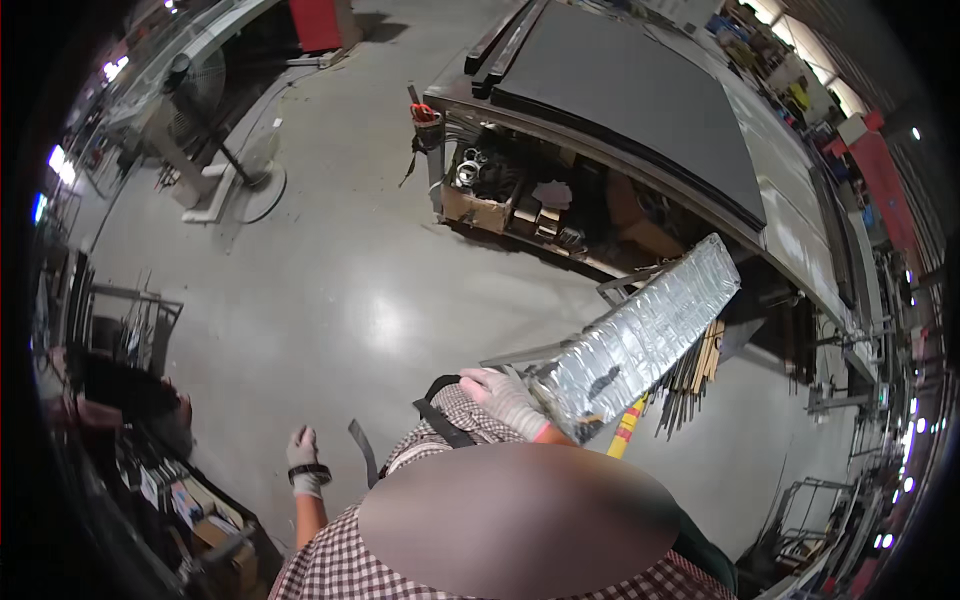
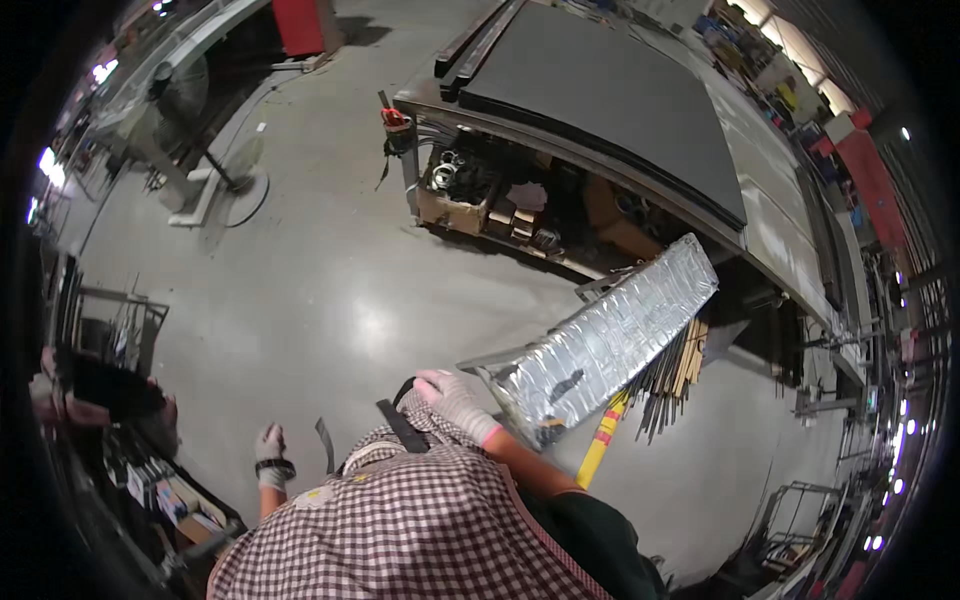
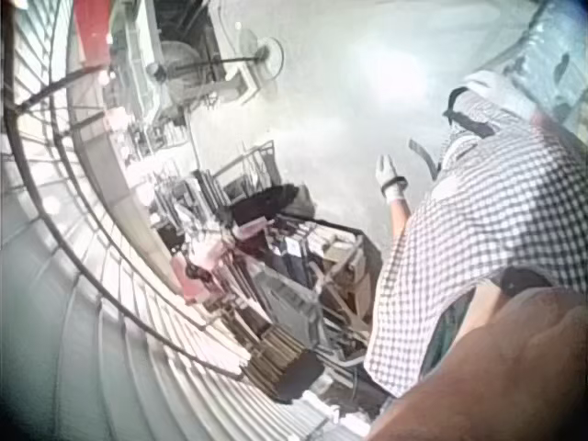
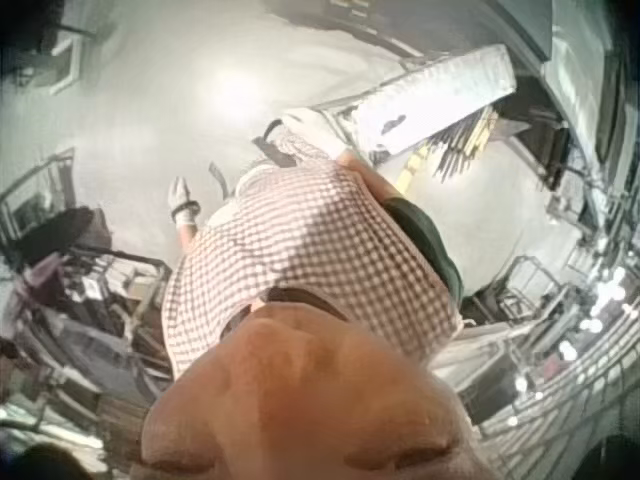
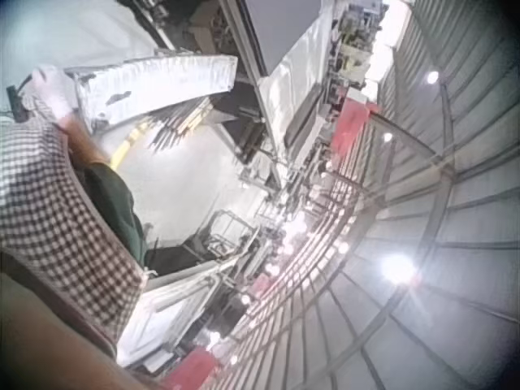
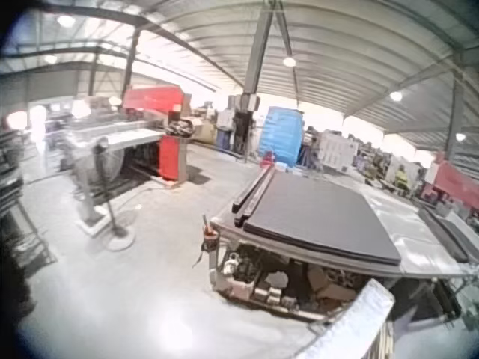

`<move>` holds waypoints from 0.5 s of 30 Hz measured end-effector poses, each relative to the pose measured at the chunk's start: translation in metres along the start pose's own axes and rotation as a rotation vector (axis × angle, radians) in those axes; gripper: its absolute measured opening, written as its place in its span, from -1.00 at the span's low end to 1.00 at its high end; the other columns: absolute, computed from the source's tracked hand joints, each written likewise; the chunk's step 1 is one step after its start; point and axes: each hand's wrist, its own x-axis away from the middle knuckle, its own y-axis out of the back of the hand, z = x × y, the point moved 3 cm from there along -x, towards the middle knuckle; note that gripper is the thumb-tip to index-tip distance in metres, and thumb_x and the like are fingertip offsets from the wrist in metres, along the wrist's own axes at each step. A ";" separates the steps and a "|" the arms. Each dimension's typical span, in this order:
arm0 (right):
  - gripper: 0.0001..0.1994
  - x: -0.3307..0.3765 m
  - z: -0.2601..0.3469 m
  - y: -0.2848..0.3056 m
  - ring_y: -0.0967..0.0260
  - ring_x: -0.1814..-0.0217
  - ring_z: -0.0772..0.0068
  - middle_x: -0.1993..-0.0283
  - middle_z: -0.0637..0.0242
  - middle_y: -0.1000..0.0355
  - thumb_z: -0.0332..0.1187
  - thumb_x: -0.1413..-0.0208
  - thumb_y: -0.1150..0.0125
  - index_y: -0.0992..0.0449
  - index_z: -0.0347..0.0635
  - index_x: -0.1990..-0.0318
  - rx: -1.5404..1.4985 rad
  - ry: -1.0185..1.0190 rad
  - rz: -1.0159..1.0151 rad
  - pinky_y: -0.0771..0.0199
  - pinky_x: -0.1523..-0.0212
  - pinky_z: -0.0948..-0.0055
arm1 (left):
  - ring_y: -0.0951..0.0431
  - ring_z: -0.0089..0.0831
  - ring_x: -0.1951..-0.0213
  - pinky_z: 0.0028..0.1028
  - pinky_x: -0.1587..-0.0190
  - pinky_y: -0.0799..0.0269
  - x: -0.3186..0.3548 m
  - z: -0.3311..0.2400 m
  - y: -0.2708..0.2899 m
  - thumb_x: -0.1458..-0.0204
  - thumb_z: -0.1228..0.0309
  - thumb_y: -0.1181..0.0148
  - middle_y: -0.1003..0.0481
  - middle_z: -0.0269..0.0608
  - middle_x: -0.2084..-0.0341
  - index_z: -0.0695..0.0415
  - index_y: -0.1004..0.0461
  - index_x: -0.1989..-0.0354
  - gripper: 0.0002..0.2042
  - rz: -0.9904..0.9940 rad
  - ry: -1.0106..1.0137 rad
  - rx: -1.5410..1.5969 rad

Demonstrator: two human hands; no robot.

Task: Assembling and finishing insulation panels by attaching metal borders and trimming materials.

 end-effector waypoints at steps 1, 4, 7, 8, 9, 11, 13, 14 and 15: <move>-0.65 -0.002 -0.008 0.013 -0.41 -0.10 0.15 -0.02 0.00 -0.46 -0.20 -0.16 -0.14 -0.52 -0.22 -0.01 0.025 -0.016 -0.095 -0.34 -0.14 0.31 | -0.47 -0.62 0.37 -0.63 0.33 -0.37 -0.015 -0.021 -0.020 -0.05 0.33 -0.26 -0.56 -0.20 0.20 0.29 -0.39 -0.15 -0.51 0.054 -0.081 0.042; -0.68 -0.066 0.006 -0.020 -0.44 -0.03 0.08 0.03 0.03 -0.49 -0.19 -0.16 -0.12 -0.54 -0.18 0.03 -0.018 -0.052 -0.310 -0.39 -0.08 0.29 | -0.41 -0.68 0.42 -0.65 0.41 -0.31 -0.108 -0.145 -0.005 -0.09 0.34 -0.23 -0.54 -0.31 0.24 0.29 -0.38 -0.15 -0.54 0.111 -0.252 0.043; -0.71 -0.152 -0.001 0.009 -0.44 0.04 0.01 0.08 0.07 -0.50 -0.16 -0.15 -0.12 -0.57 -0.11 0.08 -0.066 -0.147 -0.436 -0.40 -0.05 0.25 | -0.33 -0.70 0.51 -0.65 0.48 -0.26 -0.175 -0.212 -0.072 -0.09 0.36 -0.23 -0.51 -0.41 0.37 0.27 -0.40 -0.14 -0.55 0.153 -0.285 0.106; -0.71 -0.182 0.003 0.022 -0.44 0.06 0.01 0.10 0.07 -0.50 -0.17 -0.14 -0.12 -0.56 -0.12 0.10 -0.015 -0.152 -0.509 -0.41 -0.02 0.24 | -0.32 -0.71 0.51 -0.64 0.48 -0.26 -0.192 -0.228 -0.091 -0.09 0.35 -0.24 -0.49 -0.43 0.39 0.27 -0.40 -0.14 -0.55 0.193 -0.235 0.105; -0.71 -0.203 0.012 0.031 -0.44 0.07 0.01 0.12 0.07 -0.50 -0.17 -0.13 -0.13 -0.56 -0.13 0.11 0.034 -0.174 -0.573 -0.41 0.00 0.22 | -0.31 -0.72 0.52 -0.64 0.48 -0.26 -0.204 -0.233 -0.103 -0.09 0.35 -0.24 -0.48 -0.45 0.40 0.26 -0.40 -0.14 -0.55 0.231 -0.173 0.091; -0.70 -0.263 0.026 0.050 -0.41 0.05 0.01 0.13 0.08 -0.49 -0.18 -0.12 -0.13 -0.55 -0.16 0.10 0.008 -0.149 -0.645 -0.40 0.00 0.21 | -0.30 -0.71 0.57 -0.64 0.53 -0.25 -0.219 -0.259 -0.128 -0.06 0.39 -0.28 -0.45 -0.45 0.47 0.22 -0.48 -0.04 -0.63 0.249 -0.074 0.175; -0.69 -0.324 0.053 0.077 -0.37 -0.01 0.02 0.09 0.10 -0.47 -0.19 -0.12 -0.14 -0.54 -0.17 0.08 0.122 -0.084 -0.707 -0.37 -0.04 0.21 | -0.31 -0.71 0.59 -0.65 0.56 -0.25 -0.248 -0.271 -0.133 -0.04 0.41 -0.29 -0.45 -0.44 0.50 0.21 -0.49 -0.02 -0.65 0.321 -0.008 0.234; -0.70 -0.350 0.080 0.097 -0.35 -0.04 0.02 0.07 0.12 -0.46 -0.21 -0.11 -0.15 -0.54 -0.16 0.08 0.254 -0.049 -0.754 -0.35 -0.06 0.21 | -0.31 -0.71 0.60 -0.65 0.56 -0.25 -0.267 -0.273 -0.130 -0.04 0.41 -0.29 -0.45 -0.44 0.51 0.20 -0.49 -0.02 -0.65 0.298 0.010 0.187; -0.71 -0.378 0.099 0.118 -0.33 -0.05 0.04 0.06 0.14 -0.46 -0.22 -0.10 -0.16 -0.54 -0.14 0.08 0.268 0.024 -0.790 -0.34 -0.07 0.20 | -0.31 -0.71 0.61 -0.65 0.57 -0.24 -0.289 -0.278 -0.126 -0.04 0.41 -0.30 -0.45 -0.44 0.52 0.20 -0.48 -0.03 -0.64 0.278 0.027 0.138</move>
